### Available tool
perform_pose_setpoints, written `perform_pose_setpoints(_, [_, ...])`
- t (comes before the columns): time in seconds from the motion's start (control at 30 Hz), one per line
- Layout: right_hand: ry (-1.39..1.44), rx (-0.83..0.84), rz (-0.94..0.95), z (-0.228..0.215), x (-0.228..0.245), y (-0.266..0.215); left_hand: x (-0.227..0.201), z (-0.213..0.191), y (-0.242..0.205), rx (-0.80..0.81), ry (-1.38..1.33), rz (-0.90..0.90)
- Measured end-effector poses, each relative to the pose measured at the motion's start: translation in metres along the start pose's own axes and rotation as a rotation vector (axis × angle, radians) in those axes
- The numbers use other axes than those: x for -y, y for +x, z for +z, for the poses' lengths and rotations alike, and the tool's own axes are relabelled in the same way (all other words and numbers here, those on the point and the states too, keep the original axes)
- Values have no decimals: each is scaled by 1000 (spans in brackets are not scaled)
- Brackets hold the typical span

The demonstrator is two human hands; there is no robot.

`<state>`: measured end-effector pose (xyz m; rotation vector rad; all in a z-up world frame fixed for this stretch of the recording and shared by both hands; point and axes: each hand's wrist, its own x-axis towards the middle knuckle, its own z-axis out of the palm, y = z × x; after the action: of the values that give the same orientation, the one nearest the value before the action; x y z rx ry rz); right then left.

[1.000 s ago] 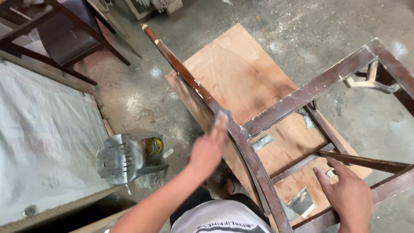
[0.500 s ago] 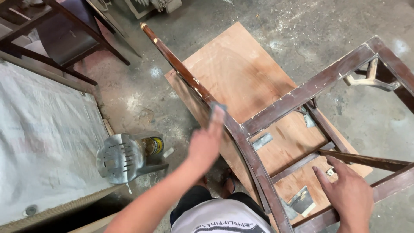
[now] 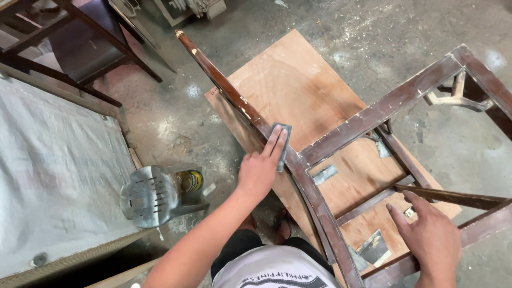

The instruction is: The person sands the frame of a wooden chair using a sanding block. They work on the legs and side rails of the chair, which is placed upside down on a wooden board.

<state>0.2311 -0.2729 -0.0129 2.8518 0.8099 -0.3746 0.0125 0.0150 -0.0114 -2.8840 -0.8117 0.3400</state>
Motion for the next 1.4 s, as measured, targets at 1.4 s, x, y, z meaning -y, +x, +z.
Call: perform_pose_setpoints(1.4, [48,11,5,-8,4,-4,22,14,-12,-70,51,-84])
